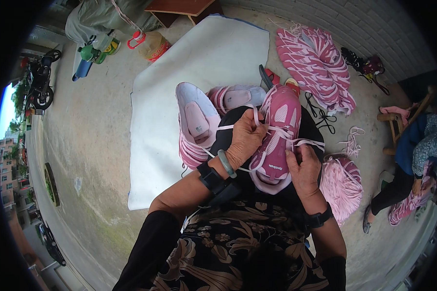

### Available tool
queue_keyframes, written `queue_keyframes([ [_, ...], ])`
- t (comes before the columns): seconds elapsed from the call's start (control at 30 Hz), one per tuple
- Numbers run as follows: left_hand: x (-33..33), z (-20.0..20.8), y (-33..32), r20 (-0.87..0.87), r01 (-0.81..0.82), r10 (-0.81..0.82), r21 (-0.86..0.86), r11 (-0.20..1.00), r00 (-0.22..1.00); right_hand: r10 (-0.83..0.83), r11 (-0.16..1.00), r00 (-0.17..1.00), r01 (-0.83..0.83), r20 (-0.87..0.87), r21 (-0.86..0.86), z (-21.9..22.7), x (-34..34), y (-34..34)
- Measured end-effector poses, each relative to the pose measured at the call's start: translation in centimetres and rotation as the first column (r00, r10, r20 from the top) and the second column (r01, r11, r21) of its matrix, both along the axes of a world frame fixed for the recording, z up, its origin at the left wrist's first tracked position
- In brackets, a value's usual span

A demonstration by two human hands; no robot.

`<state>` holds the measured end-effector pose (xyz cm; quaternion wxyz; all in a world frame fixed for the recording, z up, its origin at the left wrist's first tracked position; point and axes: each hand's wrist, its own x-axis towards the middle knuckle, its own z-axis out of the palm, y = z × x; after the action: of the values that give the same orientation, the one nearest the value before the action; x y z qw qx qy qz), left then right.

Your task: The person threads pink shoelaces through the eyelets of a pink Reebok sneaker. They pull the laces tight and arrange them across the shoe tongue, repeating the process for multiple eyelets. The person works on a single shoe held in their lap while sitting on a small stool.

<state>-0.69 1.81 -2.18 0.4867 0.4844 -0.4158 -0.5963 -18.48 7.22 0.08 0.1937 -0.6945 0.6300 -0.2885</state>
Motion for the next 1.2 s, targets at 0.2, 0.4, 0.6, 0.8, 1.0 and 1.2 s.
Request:
queue_keyframes([
  [0.2, -0.1, -1.6, -0.3, 0.122, -0.011, 0.023, -0.098, 0.995, 0.992, -0.035, 0.999, 0.998, 0.036, 0.044, -0.033, -0.4, 0.2, 0.2],
  [0.4, -0.5, -1.3, -0.3, 0.203, 0.046, -0.014, -0.151, 0.987, 0.979, -0.073, 0.997, 0.978, 0.079, 0.197, -0.022, -0.5, 0.0, 0.5],
  [0.6, -0.4, -0.9, -0.4, 0.152, 0.073, -0.051, -0.144, 0.987, 0.987, -0.266, 0.944, 0.758, 0.078, 0.596, 0.321, -1.3, -0.8, -0.9],
  [0.8, -0.3, -0.3, -0.5, 0.072, 0.085, -0.076, -0.134, 0.987, 0.994, -0.198, 0.945, 0.714, -0.042, 0.671, 0.324, -1.5, -1.1, -2.1],
  [1.0, -0.1, 0.2, -0.6, 0.073, 0.104, -0.099, -0.076, 0.992, 0.992, -0.207, 0.962, 0.562, -0.032, 0.801, 0.271, -2.4, -1.2, -2.4],
  [1.2, 0.0, 0.3, -0.7, 0.071, 0.128, -0.123, -0.062, 0.99, 0.99, -0.131, 0.974, 0.424, -0.112, 0.896, 0.196, -1.1, -0.7, -2.5],
])
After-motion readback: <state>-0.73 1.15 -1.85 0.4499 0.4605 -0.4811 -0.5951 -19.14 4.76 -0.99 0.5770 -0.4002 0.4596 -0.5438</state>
